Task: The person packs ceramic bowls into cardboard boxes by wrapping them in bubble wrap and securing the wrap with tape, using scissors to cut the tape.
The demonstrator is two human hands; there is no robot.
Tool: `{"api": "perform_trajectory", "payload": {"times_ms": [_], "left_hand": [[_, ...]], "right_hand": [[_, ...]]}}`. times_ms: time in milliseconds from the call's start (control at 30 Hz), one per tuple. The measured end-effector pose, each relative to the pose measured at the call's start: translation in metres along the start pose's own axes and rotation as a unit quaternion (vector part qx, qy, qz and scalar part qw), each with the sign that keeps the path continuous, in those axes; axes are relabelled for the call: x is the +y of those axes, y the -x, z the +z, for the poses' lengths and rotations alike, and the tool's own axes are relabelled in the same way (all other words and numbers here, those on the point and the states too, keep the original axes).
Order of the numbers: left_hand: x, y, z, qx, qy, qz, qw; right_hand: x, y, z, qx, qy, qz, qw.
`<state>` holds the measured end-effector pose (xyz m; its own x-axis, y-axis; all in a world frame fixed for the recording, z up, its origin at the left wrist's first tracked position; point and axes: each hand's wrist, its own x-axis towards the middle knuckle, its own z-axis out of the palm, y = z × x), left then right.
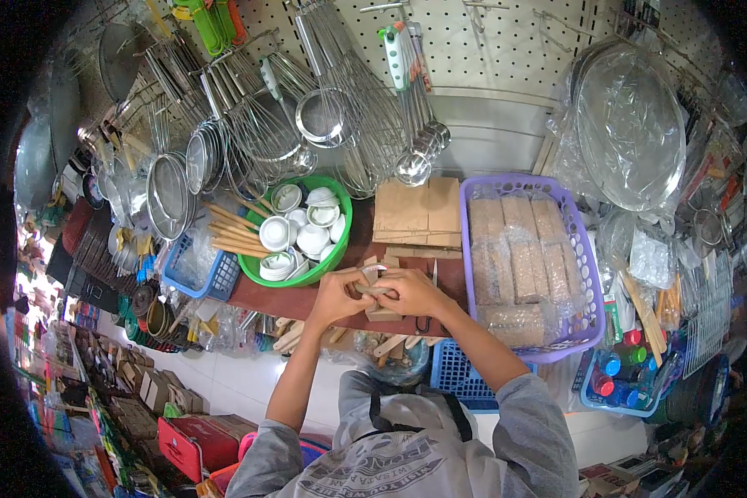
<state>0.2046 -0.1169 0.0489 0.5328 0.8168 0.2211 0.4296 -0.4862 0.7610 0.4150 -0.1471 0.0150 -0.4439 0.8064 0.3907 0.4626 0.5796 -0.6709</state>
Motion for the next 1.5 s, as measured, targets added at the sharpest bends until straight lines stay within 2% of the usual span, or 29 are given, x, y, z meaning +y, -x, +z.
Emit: {"api": "perform_trajectory", "payload": {"times_ms": [400, 1100, 1300, 1400, 1500], "left_hand": [[-0.001, 0.002, -0.003, -0.006, 0.018, -0.024, 1.000], [-0.002, 0.003, 0.005, 0.017, 0.011, -0.013, 1.000], [-0.002, 0.004, -0.001, 0.001, 0.011, -0.018, 1.000], [-0.002, 0.004, -0.006, -0.004, 0.022, -0.008, 1.000], [0.004, 0.004, -0.014, 0.005, 0.057, 0.009, 0.998]], "right_hand": [[0.004, 0.001, 0.004, 0.024, -0.022, -0.021, 0.999], [0.011, 0.002, 0.009, 0.032, 0.003, -0.034, 0.999], [-0.001, 0.001, 0.000, -0.018, -0.001, 0.028, 0.999], [0.000, 0.000, -0.002, -0.009, -0.022, 0.021, 0.999], [0.004, 0.001, 0.000, 0.040, -0.110, 0.046, 0.992]]}}
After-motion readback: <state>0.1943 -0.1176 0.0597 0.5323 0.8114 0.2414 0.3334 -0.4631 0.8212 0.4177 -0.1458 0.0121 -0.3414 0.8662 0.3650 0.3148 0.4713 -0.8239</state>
